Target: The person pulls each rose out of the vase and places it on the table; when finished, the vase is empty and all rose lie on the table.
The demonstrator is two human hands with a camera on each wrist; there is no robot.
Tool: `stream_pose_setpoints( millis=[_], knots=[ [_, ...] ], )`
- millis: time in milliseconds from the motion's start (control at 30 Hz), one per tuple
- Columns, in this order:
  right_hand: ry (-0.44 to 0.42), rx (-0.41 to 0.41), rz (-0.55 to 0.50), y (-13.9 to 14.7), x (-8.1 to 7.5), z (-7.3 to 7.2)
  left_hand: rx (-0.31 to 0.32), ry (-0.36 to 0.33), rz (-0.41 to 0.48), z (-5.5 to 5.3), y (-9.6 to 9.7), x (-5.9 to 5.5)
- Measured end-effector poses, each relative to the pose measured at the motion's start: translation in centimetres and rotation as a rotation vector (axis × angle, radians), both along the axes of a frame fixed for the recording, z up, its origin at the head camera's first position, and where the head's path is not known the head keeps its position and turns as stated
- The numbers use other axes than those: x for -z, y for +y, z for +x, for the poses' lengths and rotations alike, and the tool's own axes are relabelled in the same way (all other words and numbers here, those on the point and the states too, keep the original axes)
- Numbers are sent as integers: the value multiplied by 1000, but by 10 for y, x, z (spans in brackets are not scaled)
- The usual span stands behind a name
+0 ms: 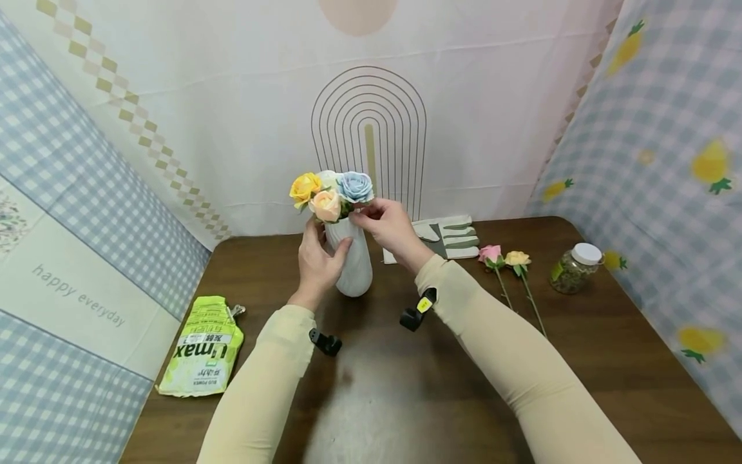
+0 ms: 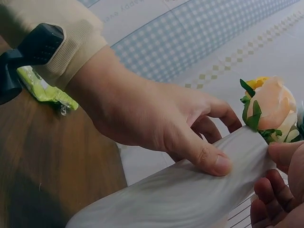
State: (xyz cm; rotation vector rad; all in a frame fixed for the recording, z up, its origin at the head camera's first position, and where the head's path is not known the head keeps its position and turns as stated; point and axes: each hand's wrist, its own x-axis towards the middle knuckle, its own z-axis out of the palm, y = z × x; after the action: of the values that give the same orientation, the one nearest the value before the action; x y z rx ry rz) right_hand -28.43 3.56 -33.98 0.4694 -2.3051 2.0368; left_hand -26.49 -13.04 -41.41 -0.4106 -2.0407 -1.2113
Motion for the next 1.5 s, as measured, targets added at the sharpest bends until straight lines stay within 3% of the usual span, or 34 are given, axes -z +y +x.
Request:
stream_pose_setpoints(
  millis=[400,700,900,1100,1500],
  knots=[
    [-68,-14,-102,-10,0,-7,-1,13,-15,-1,-1,0],
    [36,21,-267,-5,-10,-9,-5,30,-4,-2,2,2],
    [92,18,-314,5,-22,-9,-12,15,-3,-2,1,0],
    [79,-10,-402,13,-23,-15,-5,9,1,-3,0,0],
    [65,-105,-323,30,-18,-23,10,31,12,-4,1,0]
  ],
)
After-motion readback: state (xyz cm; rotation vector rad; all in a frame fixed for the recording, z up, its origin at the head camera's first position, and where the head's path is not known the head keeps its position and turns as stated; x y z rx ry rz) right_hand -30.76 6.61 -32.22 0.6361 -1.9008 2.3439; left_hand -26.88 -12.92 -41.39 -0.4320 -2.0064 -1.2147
